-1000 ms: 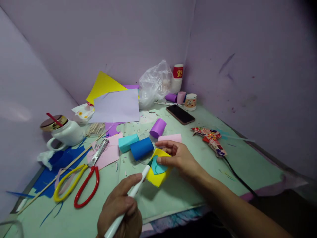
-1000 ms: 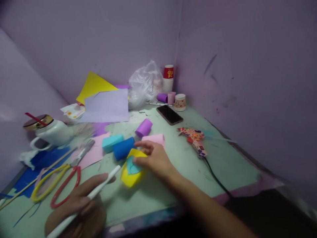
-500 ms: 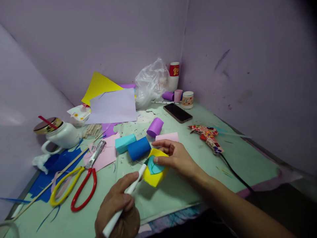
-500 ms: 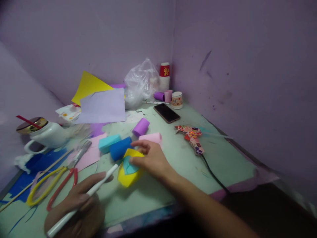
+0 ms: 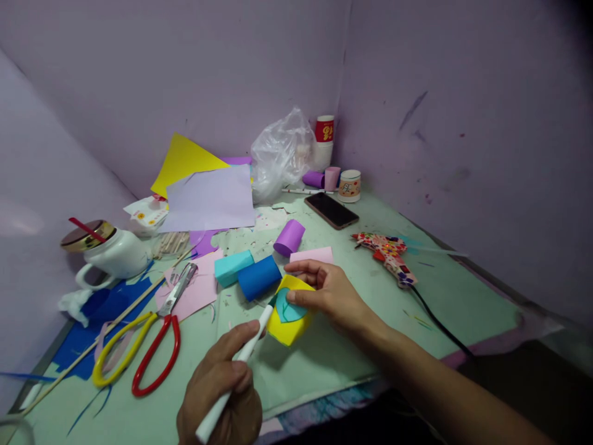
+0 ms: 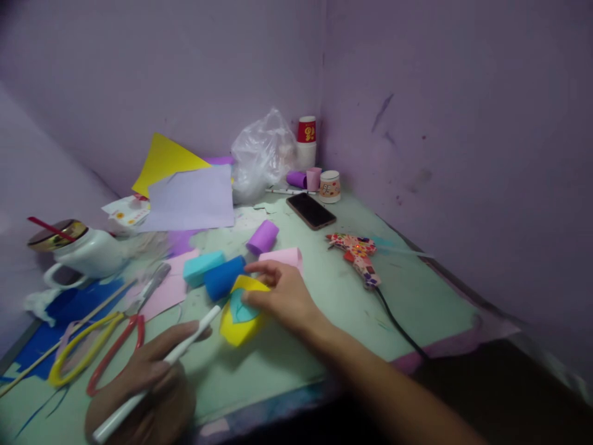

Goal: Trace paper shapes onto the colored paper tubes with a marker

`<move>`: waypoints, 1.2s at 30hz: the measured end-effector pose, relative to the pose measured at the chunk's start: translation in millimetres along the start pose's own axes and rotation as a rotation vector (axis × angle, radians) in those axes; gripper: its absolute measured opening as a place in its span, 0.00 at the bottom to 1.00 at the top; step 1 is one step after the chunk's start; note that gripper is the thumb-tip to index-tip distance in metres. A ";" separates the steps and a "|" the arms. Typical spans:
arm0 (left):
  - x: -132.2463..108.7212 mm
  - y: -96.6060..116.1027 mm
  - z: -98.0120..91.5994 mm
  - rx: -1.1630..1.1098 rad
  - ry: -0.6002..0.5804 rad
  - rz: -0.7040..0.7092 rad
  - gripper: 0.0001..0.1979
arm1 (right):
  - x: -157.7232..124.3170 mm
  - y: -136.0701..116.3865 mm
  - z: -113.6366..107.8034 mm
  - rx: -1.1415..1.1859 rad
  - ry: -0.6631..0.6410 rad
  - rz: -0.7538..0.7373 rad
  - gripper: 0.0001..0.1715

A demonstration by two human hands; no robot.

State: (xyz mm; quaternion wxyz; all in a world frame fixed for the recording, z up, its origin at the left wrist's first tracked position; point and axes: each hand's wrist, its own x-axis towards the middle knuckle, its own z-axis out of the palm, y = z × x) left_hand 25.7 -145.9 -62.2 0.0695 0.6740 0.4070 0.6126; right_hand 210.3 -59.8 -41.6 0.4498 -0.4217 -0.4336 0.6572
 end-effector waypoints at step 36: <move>3.3 -2.7 -13.6 -0.060 -0.107 0.029 0.06 | 1.7 0.2 -1.4 0.097 0.048 -0.074 0.24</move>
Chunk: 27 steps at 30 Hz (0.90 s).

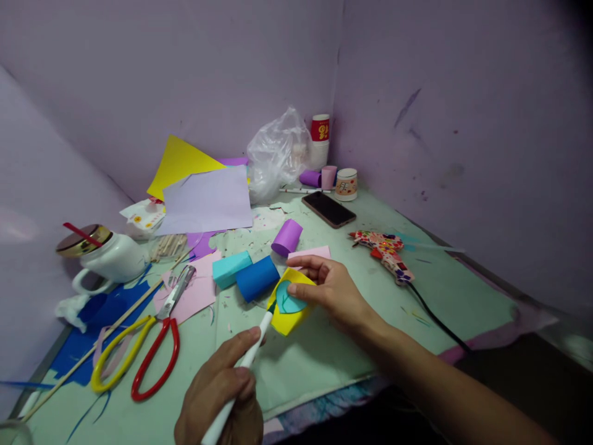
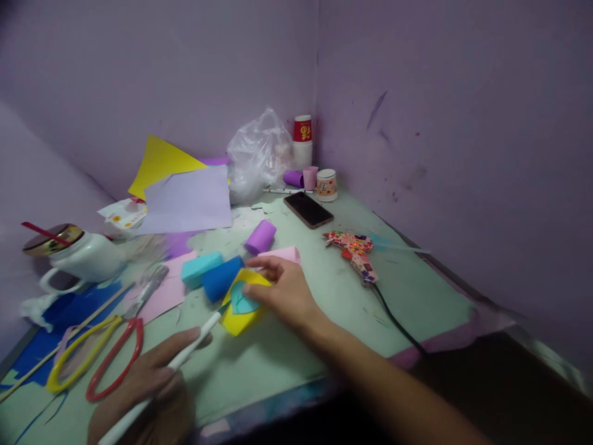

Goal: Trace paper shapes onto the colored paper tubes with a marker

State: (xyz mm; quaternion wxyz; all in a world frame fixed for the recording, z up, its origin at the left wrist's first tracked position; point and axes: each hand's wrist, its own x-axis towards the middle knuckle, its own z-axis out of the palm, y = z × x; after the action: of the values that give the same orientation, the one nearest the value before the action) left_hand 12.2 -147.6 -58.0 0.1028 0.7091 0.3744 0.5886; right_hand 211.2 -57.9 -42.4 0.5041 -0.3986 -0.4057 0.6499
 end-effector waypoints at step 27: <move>-14.9 33.9 25.4 0.260 0.147 0.047 0.05 | -1.1 -1.8 0.1 -0.028 0.014 -0.026 0.24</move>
State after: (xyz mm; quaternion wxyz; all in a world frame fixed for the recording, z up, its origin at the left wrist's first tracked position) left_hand 48.8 -173.5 -56.7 -0.0316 0.6798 0.4374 0.5878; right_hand 211.9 -58.7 -40.6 0.5096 -0.4052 -0.4163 0.6347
